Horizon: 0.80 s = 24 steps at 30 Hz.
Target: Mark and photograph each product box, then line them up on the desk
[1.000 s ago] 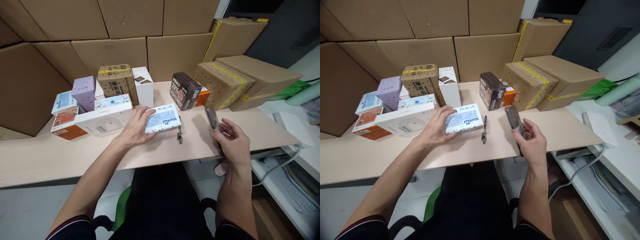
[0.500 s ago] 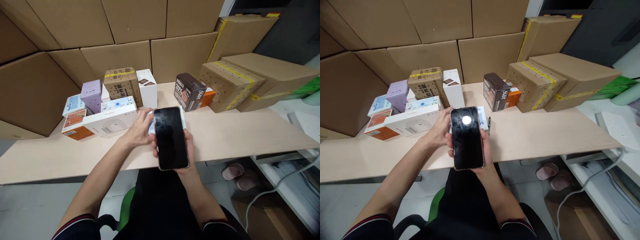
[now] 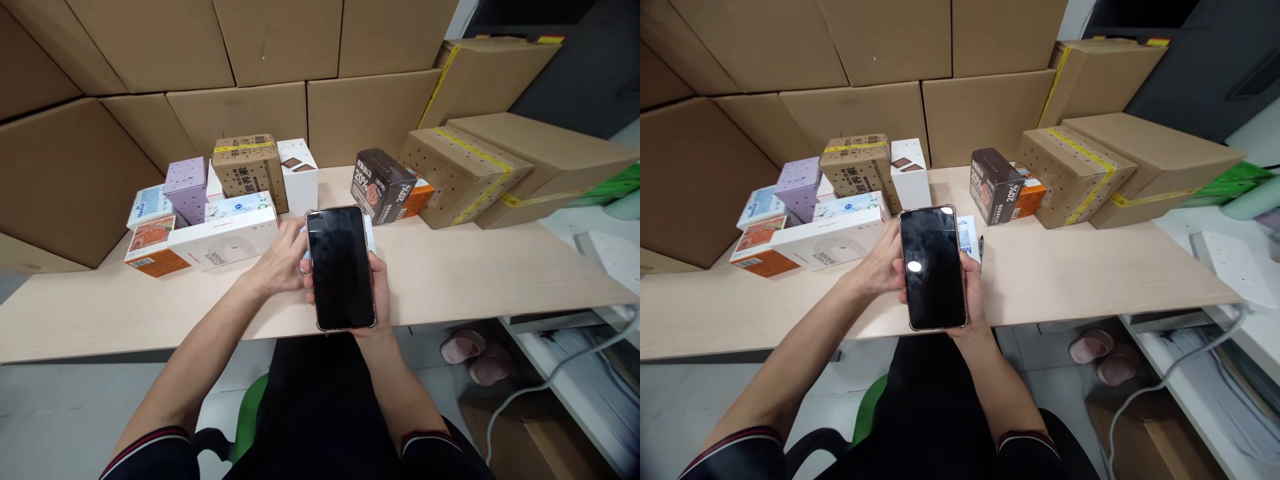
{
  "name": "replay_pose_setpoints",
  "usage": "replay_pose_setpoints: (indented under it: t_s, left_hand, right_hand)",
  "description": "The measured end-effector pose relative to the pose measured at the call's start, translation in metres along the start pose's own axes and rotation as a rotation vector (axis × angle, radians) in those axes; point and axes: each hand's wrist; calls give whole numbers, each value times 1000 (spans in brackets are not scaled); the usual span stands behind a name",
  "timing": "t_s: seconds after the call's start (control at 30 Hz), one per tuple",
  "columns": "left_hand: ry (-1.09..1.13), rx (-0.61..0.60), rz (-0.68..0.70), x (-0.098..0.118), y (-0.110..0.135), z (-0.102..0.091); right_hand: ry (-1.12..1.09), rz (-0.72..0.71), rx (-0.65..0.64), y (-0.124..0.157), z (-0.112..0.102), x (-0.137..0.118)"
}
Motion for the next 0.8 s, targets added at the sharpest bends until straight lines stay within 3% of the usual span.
replay_pose_setpoints:
  t_s: [0.47, 0.8]
  left_hand:
    - [-7, -6, 40, 3, 0, -1]
    - [-51, 101, 109, 0, -2, 6]
  right_hand:
    - [-12, -20, -37, -1, -5, 1]
    - [-36, 5, -30, -1, -7, 1]
Point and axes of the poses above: each hand's wrist, its own y-axis away from the middle knuckle, its own z-axis out of the palm, x = y × z, and after that the axes turned 11 degrees about -z, right-handed
